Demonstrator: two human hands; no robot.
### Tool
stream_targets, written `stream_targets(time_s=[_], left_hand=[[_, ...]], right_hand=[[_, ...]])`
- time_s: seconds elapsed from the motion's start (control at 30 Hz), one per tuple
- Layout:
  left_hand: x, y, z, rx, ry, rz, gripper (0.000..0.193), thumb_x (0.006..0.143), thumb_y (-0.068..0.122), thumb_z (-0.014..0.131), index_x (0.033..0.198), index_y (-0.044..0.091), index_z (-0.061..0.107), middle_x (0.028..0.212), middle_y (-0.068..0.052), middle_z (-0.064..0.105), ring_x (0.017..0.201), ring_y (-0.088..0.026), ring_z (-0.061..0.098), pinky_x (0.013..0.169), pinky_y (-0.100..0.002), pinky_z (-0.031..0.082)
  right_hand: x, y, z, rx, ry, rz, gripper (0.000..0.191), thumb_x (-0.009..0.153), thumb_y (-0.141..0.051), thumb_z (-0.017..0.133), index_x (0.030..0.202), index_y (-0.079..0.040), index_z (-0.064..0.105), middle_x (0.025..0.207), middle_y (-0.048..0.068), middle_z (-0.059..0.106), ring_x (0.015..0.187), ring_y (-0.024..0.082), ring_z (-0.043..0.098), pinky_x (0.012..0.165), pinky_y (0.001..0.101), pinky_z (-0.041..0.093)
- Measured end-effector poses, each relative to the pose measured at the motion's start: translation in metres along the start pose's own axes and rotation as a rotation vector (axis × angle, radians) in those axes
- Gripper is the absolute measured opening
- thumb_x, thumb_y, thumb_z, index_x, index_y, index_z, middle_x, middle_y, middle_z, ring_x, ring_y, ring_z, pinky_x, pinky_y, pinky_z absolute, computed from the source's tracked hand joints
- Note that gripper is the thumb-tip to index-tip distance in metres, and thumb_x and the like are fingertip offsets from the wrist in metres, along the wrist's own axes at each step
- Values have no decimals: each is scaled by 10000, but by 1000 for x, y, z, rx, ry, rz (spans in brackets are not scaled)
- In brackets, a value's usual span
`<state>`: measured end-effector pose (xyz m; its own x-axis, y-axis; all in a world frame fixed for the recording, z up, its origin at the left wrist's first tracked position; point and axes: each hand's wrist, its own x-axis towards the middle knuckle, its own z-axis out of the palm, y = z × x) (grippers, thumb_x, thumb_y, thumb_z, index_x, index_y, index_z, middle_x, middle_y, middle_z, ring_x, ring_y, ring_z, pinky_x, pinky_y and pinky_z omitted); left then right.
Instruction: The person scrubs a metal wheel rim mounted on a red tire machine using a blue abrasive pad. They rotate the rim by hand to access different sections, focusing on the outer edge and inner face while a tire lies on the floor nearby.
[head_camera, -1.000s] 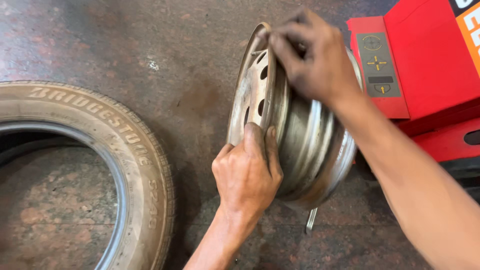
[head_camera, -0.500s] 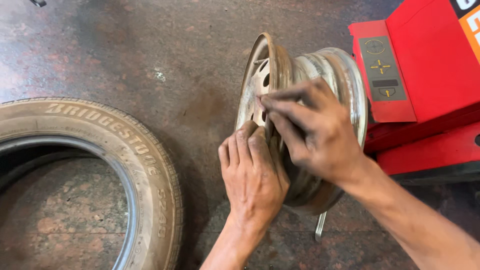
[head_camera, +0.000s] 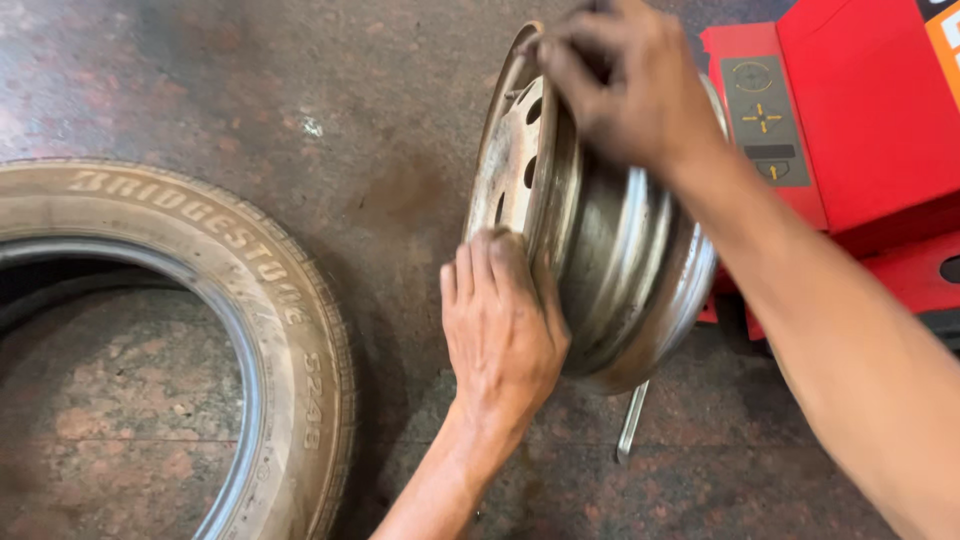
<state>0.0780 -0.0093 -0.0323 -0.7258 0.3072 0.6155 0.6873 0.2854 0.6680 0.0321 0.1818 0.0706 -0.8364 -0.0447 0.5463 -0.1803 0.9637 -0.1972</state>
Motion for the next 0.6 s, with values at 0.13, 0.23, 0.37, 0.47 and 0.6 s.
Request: stream_targets(time_s=[0.13, 0.23, 0.37, 0.47, 0.6], left_hand=[[-16, -10, 1, -50, -54, -102, 163, 1025, 156, 620, 993, 9, 557, 749, -195, 628, 677, -397, 614, 664, -501, 491], [-21, -15, 0, 18, -223, -177, 256, 1011, 199, 613, 1014, -53, 571, 595, -213, 625, 476, -430, 606, 425, -518, 451], [-24, -5, -6, -21, -185, -149, 266, 1002, 195, 597, 1032, -68, 568, 574, -217, 627, 474, -411, 631, 414, -500, 466], [-16, 4, -5, -40, -186, -164, 247, 1000, 198, 604, 1002, -46, 567, 573, -213, 631, 481, -407, 635, 433, -497, 478], [7, 3, 4, -14, -180, -154, 233, 1009, 194, 607, 1013, -35, 566, 562, -208, 633, 473, -411, 630, 420, -506, 467]], right_hand=[[19, 5, 0, 355, -39, 63, 186, 1084, -166, 641, 1133, -17, 742, 995, 80, 766, 876, 172, 716, 786, 285, 553], [10, 1, 1, 279, -51, 265, 213, 1083, -198, 645, 1142, -33, 765, 942, 102, 773, 818, 190, 695, 716, 300, 526], [-52, -32, 0, 42, 27, -182, 144, 1068, -147, 675, 1147, -51, 748, 1180, 159, 663, 1078, 236, 688, 882, 346, 621], [-59, -36, -3, 70, -18, -227, 115, 1031, -153, 696, 1104, -104, 771, 1075, 75, 707, 1022, 246, 687, 852, 401, 598], [-39, -23, -2, 150, 7, 67, 137, 1059, -185, 657, 1157, -131, 737, 1151, 80, 679, 1049, 235, 720, 912, 403, 616]])
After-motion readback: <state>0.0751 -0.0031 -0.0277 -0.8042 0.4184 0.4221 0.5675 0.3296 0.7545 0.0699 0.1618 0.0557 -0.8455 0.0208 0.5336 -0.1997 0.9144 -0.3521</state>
